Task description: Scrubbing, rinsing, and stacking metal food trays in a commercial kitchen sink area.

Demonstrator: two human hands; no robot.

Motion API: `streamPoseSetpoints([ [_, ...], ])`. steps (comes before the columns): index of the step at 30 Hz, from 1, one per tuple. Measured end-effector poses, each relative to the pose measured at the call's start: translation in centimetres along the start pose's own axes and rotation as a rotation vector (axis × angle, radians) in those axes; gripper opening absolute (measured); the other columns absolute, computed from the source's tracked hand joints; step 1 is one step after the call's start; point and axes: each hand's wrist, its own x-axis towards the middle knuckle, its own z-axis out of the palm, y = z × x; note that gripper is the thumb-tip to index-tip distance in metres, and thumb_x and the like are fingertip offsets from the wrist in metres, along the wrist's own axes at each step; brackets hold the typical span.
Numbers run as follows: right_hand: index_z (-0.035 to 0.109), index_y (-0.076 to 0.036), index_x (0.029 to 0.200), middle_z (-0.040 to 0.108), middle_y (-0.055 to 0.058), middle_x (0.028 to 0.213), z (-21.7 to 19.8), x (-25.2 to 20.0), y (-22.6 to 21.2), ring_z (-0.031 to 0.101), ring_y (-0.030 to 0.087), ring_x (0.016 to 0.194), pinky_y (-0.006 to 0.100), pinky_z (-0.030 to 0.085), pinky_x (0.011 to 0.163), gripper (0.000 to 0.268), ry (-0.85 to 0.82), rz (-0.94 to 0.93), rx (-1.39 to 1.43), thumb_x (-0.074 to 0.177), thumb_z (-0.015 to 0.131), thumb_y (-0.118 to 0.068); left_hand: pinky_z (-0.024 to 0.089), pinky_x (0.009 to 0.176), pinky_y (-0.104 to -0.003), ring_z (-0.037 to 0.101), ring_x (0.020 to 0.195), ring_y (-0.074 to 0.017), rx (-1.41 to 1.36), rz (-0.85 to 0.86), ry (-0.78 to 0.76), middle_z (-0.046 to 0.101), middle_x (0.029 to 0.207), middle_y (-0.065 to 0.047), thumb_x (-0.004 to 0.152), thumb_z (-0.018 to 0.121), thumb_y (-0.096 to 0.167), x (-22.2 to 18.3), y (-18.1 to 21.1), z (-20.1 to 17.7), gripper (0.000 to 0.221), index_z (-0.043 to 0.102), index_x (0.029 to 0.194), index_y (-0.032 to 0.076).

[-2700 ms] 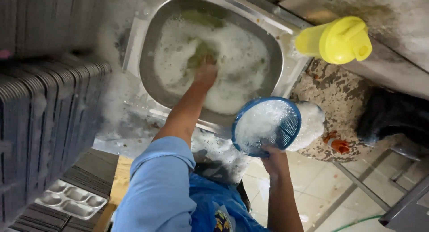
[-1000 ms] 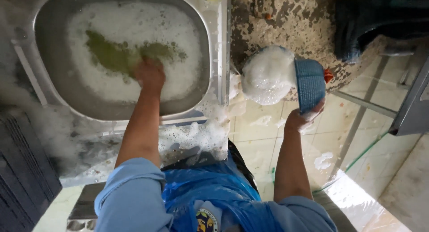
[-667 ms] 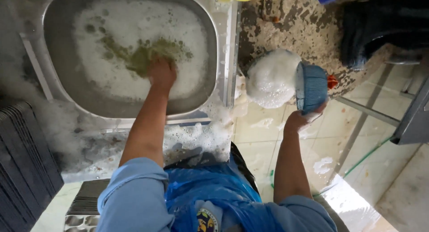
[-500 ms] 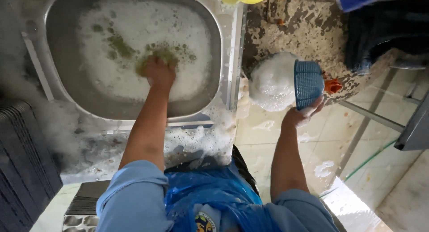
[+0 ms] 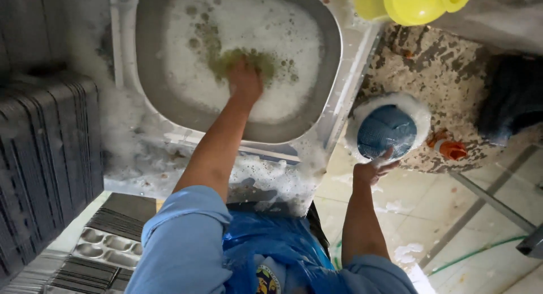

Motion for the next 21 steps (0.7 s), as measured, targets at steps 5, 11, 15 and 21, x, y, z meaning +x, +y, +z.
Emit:
streamPoseSetpoints([
  [5, 0.036, 0.0, 0.137, 0.027, 0.027, 0.131, -6.8, -1.0, -5.3, 0.036, 0.047, 0.122, 0.055, 0.032, 0.102, 0.075, 0.522, -0.514, 0.538, 0.066, 0.061, 0.009, 0.049, 0.08, -0.042, 0.061, 0.094, -0.0327, -0.449, 0.324, 0.131, 0.062, 0.099, -0.013, 0.096, 0.045, 0.027, -1.1, -2.0, 0.4, 0.028, 0.06, 0.111, 0.008],
  [11, 0.048, -0.011, 0.122, 0.045, 0.015, 0.128, -9.9, -5.8, -22.3, 0.044, 0.033, 0.119, 0.047, 0.041, 0.094, 0.041, 0.017, -0.887, 0.394, 0.083, 0.06, -0.016, 0.028, 0.093, -0.057, 0.047, 0.116, -0.032, -0.013, 0.17, 0.672, 0.054, 0.118, -0.006, 0.073, 0.072, 0.03, -8.8, -9.0, -7.2, 0.037, 0.062, 0.106, 0.016],
  [15, 0.037, -0.033, 0.121, 0.029, 0.004, 0.145, -9.5, -12.8, -33.5, 0.033, 0.026, 0.134, 0.049, 0.038, 0.101, 0.037, -0.695, -0.576, 0.046, 0.089, 0.055, -0.029, 0.023, 0.091, -0.063, 0.039, 0.117, -0.041, -0.066, 0.077, 0.737, 0.049, 0.122, -0.015, 0.074, 0.07, 0.026, -16.4, -13.5, -10.7, 0.04, 0.058, 0.108, 0.01],
  [21, 0.067, -0.009, 0.09, 0.064, 0.012, 0.087, 20.4, -14.8, -34.3, 0.061, 0.03, 0.087, 0.052, 0.039, 0.08, 0.028, -0.483, -1.516, -0.64, 0.089, 0.047, -0.029, 0.014, 0.103, -0.057, 0.031, 0.133, -0.036, 0.072, 0.034, 0.969, 0.048, 0.133, -0.009, 0.088, 0.041, 0.043, -17.6, -16.1, -8.1, 0.04, 0.058, 0.111, 0.016],
])
